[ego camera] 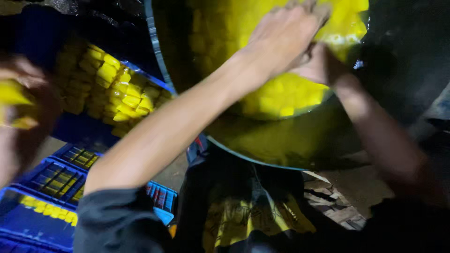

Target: The person scoops yellow tofu blocks out of a large water-filled vat by hand and places them one at a time into blue plastic crates beside the vat, occasionally pouring water with a small container and arranging the blocks in the crates.

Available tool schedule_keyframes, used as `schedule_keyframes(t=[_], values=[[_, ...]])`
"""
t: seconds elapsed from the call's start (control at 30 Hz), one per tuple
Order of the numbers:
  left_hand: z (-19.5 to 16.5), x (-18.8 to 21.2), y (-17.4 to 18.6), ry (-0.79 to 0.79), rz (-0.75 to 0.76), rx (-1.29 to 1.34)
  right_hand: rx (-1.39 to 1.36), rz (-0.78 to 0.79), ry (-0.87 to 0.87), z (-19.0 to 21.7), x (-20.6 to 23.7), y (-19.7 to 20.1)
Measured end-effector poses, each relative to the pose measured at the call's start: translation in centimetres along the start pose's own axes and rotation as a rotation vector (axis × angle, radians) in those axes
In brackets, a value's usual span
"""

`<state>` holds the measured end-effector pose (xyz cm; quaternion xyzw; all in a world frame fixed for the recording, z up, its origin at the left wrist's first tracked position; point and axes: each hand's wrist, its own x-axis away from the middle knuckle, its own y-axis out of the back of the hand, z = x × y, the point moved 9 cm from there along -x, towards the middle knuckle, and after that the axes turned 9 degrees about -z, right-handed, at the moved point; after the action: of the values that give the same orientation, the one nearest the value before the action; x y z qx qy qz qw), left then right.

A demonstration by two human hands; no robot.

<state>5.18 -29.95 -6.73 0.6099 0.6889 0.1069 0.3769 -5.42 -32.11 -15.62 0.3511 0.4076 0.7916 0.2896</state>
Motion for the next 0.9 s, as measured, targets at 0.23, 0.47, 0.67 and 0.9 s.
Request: schedule_keyframes(t=[0.23,0.47,0.67,0.9], values=[[12.4,9.0,-25.0,0.174,0.845,-0.650,0.273,0.332,-0.055,-10.0,-0.3,-15.4],[15.1,12.1,-25.6,-0.185,0.480,-1.406,0.047,0.508,0.015,-11.4,-1.6,-14.2],[20.6,8.1,-22.8,0.213,0.505,-0.536,-0.549,0.352,0.030,-11.4,-11.3,-4.1],[30.1,-1.4,-19.9,0.243,0.611,-0.751,0.201,-0.342,0.283,-8.4,-24.7,4.0]])
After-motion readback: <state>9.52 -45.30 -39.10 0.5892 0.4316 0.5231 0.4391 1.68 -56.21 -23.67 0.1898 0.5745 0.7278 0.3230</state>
